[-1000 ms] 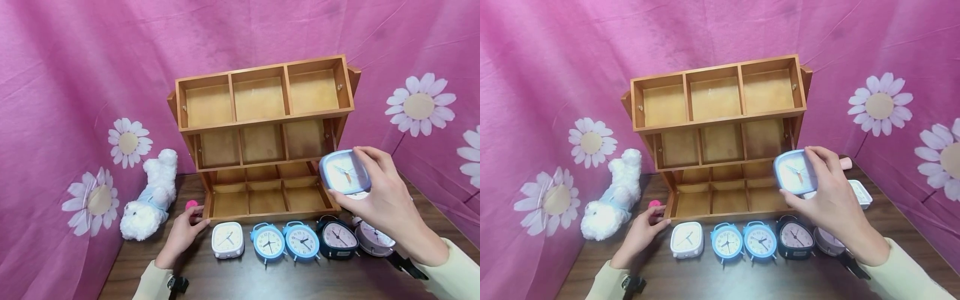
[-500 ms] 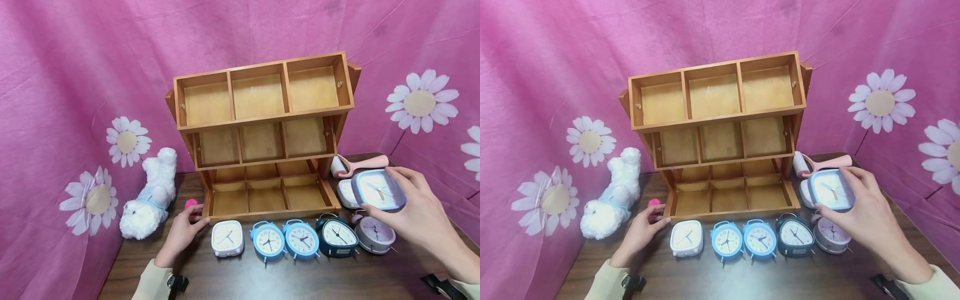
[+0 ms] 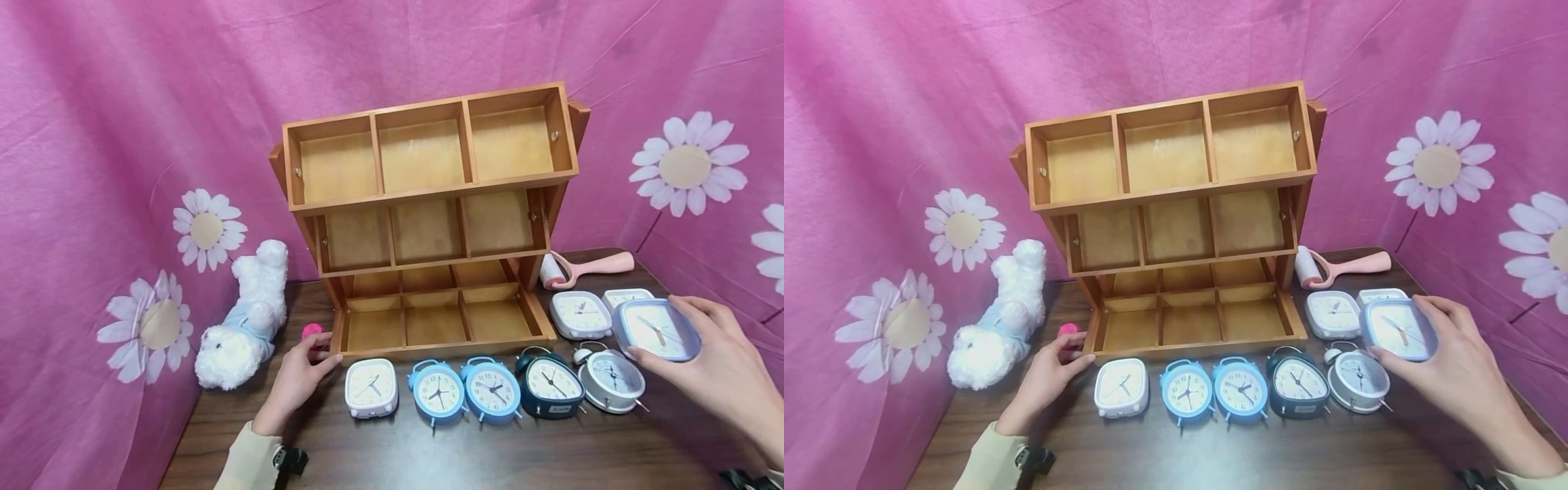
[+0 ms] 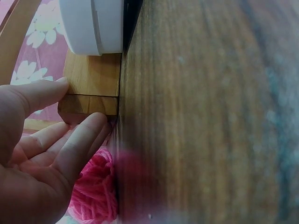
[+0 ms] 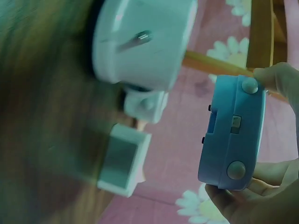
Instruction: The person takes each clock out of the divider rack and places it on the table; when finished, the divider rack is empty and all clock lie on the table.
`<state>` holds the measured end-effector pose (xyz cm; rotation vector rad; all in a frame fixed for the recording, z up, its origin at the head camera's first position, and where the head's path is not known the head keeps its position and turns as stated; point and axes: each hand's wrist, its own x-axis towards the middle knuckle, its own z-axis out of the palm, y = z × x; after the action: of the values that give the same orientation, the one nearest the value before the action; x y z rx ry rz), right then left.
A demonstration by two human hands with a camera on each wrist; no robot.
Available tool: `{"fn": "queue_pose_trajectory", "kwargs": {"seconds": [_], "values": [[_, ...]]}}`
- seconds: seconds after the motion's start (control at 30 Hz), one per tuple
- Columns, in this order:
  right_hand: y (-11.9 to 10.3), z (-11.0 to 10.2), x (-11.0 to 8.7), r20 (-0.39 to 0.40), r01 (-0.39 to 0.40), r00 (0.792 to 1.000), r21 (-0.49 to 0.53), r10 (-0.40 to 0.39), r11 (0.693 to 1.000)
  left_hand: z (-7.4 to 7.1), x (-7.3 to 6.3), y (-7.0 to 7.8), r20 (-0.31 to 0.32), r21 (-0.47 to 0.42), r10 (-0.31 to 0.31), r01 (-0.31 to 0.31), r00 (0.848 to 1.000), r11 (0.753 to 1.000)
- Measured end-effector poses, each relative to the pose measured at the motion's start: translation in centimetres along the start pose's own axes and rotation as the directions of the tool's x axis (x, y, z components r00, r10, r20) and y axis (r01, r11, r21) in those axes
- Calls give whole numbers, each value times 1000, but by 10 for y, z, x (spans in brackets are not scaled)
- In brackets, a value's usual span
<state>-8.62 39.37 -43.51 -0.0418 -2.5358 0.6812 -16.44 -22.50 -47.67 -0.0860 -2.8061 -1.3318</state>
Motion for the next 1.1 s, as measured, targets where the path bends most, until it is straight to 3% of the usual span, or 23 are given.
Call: {"fn": "queue_pose_trajectory", "kwargs": {"seconds": [0.43,0.8,1.1], "values": [[46,2,-16,77,-84,993,-59,89,995,0,0,-1,1,-3,4,-4,1000,1000],[77,8,-25,135,-41,989,-88,52,995,0,1,0,-3,2,10,-10,1000,1000],[89,13,-28,168,-20,985,-98,36,995,0,1,-1,-1,4,16,-16,1000,1000]]}}
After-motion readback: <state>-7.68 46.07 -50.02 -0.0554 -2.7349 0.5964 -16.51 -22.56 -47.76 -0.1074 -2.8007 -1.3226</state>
